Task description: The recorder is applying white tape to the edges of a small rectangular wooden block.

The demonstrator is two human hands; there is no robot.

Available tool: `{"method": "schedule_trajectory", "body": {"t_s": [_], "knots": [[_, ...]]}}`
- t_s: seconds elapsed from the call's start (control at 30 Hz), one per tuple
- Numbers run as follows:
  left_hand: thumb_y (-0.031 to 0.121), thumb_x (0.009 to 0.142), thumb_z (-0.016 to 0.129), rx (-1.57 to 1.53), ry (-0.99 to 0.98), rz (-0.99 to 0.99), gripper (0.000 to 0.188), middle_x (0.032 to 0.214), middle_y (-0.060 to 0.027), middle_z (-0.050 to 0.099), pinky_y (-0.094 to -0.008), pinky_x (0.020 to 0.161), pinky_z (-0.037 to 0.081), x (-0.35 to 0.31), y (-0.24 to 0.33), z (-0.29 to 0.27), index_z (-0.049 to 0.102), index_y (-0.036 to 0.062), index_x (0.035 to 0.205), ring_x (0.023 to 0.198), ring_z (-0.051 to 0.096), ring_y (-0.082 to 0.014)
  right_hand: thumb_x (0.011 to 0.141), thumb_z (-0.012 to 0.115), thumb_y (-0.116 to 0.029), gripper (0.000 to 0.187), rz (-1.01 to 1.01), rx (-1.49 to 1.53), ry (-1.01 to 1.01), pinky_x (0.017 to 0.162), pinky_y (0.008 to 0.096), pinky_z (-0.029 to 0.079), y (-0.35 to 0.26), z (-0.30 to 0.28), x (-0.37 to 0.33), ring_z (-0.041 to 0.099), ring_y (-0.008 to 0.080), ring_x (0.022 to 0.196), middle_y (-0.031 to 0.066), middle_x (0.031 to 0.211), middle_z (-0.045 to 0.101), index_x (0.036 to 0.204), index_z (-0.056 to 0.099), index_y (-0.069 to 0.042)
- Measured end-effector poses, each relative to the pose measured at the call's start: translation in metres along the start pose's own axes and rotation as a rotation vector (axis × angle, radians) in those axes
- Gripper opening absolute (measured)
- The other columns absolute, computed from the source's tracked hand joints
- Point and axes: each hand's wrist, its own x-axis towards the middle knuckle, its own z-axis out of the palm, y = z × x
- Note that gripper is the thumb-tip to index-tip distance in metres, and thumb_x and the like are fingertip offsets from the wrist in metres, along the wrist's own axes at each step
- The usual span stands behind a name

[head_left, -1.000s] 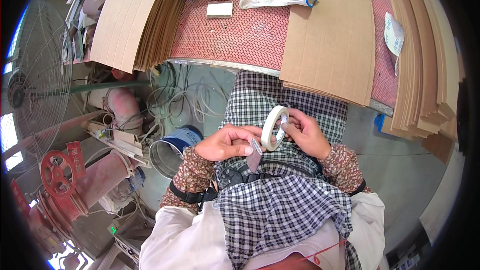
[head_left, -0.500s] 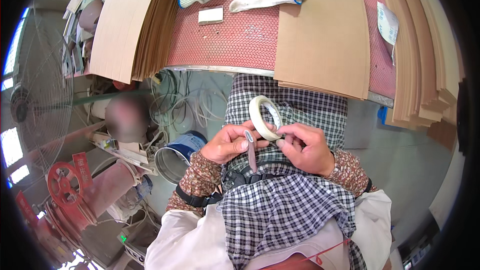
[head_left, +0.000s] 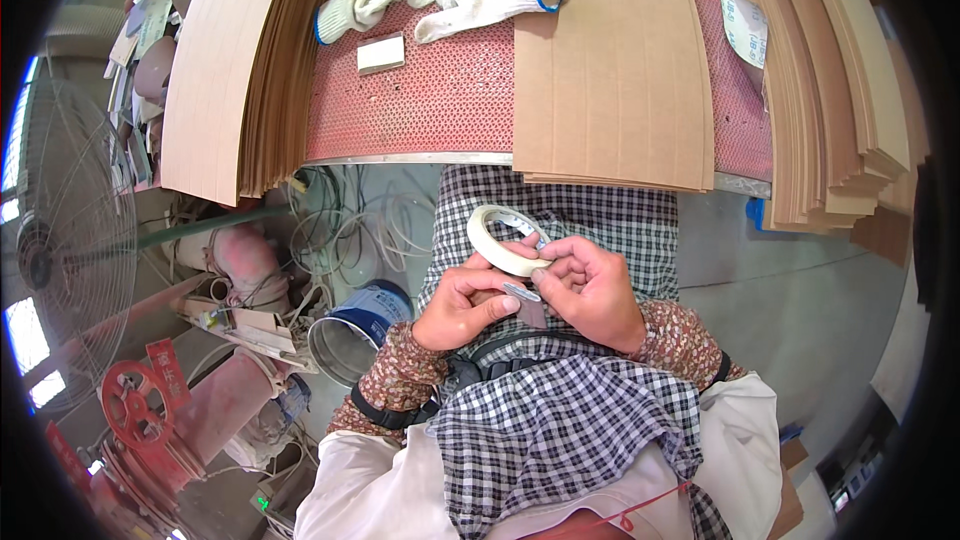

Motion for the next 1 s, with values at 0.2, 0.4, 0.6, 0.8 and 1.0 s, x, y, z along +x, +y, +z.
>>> {"method": "schedule_trajectory", "body": {"t_s": [0.2,0.4,0.6,0.8,1.0], "knots": [[0.002,0.092,0.07,0.075,-0.052,0.063,0.019,0.15,-0.0232,0.047,-0.0469,0.118,0.032,0.006,-0.004,0.001,0.074,-0.0016,0.111,0.148,0.035,-0.0377,0.091,0.07,-0.002,0.019,0.011,0.025,0.007,0.056,0.0197,0.051,0.003,-0.002,0.003,0.065,0.003,0.069,0.0055,0.08,0.071,0.105,0.06,0.006],[0.01,0.093,0.072,-0.194,-0.028,-0.022,0.021,0.157,-0.0244,0.036,-0.0519,0.122,0.026,0.007,-0.012,0.004,0.073,-0.0049,0.107,0.148,0.033,-0.0401,0.09,0.07,-0.001,0.014,-0.011,-0.032,0.048,0.057,0.0196,0.05,0.015,-0.004,0.008,0.064,0.0025,0.071,0.0052,0.081,0.071,0.1,0.062,0.005],[0.008,0.093,0.069,-0.413,-0.028,-0.087,0.024,0.161,-0.0243,0.03,-0.0529,0.125,0.018,0.006,-0.023,0.002,0.071,-0.005,0.113,0.151,0.029,-0.0385,0.09,0.07,-0.003,0.011,0.017,-0.061,0.053,0.059,0.0207,0.053,0.022,-0.008,0.011,0.066,0.0049,0.07,0.0053,0.079,0.071,0.096,0.063,0.004],[0.006,0.093,0.067,-0.451,-0.023,-0.067,0.026,0.163,-0.0226,0.027,-0.0525,0.126,0.016,0.008,-0.033,0.002,0.07,-0.0039,0.117,0.152,0.025,-0.0371,0.093,0.067,-0.001,0.005,0.103,0.119,0.09,0.057,0.0206,0.052,0.02,-0.003,0.014,0.065,0.0042,0.068,0.0031,0.075,0.069,0.094,0.065,0.004],[0.005,0.093,0.066,-0.522,-0.018,-0.058,0.026,0.165,-0.0218,0.022,-0.0525,0.126,0.014,0.012,-0.039,0.003,0.071,-0.0019,0.117,0.153,0.022,-0.0369,0.094,0.066,0.001,0.007,0.055,0.019,0.06,0.06,0.0216,0.057,0.033,-0.011,0.017,0.068,0.0075,0.072,0.0054,0.084,0.07,0.099,0.065,0.005]]}}
